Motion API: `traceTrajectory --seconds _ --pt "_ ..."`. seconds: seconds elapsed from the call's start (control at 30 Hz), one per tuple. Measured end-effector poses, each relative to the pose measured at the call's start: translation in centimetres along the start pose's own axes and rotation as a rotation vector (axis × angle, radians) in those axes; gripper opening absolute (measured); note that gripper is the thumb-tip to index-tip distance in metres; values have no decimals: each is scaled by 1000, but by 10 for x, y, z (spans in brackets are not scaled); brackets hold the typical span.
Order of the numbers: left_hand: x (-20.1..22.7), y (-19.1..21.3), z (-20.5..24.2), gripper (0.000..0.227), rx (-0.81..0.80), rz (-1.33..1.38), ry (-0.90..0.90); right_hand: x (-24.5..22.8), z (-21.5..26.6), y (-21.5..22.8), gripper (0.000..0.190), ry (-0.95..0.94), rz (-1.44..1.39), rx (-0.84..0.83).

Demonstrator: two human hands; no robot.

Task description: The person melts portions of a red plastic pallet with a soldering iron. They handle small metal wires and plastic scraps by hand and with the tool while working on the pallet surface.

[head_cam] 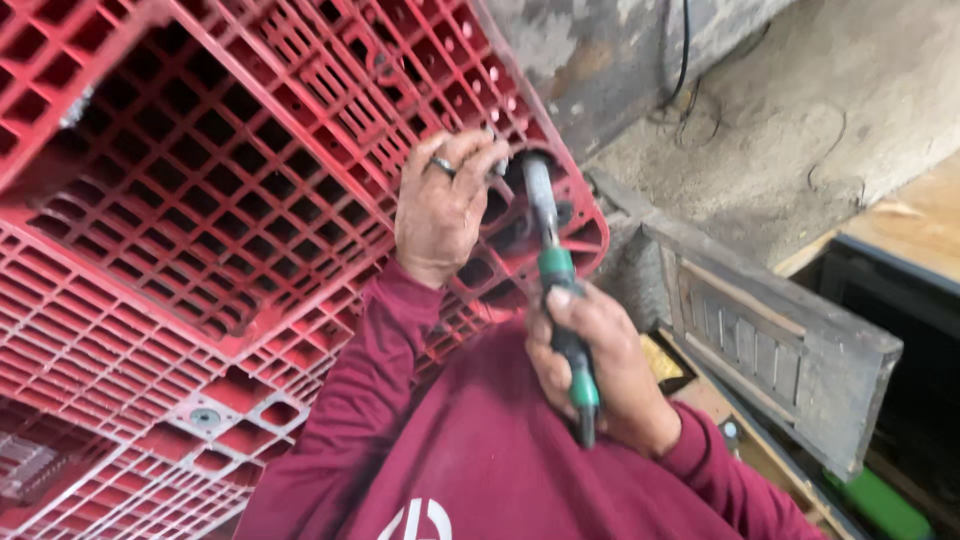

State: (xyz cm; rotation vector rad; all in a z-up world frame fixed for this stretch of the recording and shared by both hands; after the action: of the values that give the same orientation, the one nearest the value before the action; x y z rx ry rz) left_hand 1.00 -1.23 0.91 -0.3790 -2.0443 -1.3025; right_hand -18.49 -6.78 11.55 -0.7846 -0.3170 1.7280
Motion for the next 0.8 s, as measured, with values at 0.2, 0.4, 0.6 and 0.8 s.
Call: traceTrajectory --seconds 0.2,0.4,0.6,0.8 --pt "1 0 0 52 1 12 10 1 -3 2 31 -61 -99 119" --pt "1 -1 1 52 9 6 21 6 -7 6 32 -36 -207 31" --pt "0 -1 0 50 9 -15 24 10 12 28 30 10 -130 -217" --pt "4 -3 -1 42 123 48 87 -12 77 71 48 102 306 -91"
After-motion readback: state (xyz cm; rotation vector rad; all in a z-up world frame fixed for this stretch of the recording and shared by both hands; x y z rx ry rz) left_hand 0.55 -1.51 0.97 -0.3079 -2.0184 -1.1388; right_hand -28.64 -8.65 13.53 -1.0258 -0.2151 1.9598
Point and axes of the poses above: each hand's wrist, its own z-axis away from the middle knuckle, its own y-axis out of the back of the hand, x = y × z, the point moved 1 cm from there along -z, towards the middle knuckle, and after that the axes turned 2 degrees about z, right-handed, at the moved point
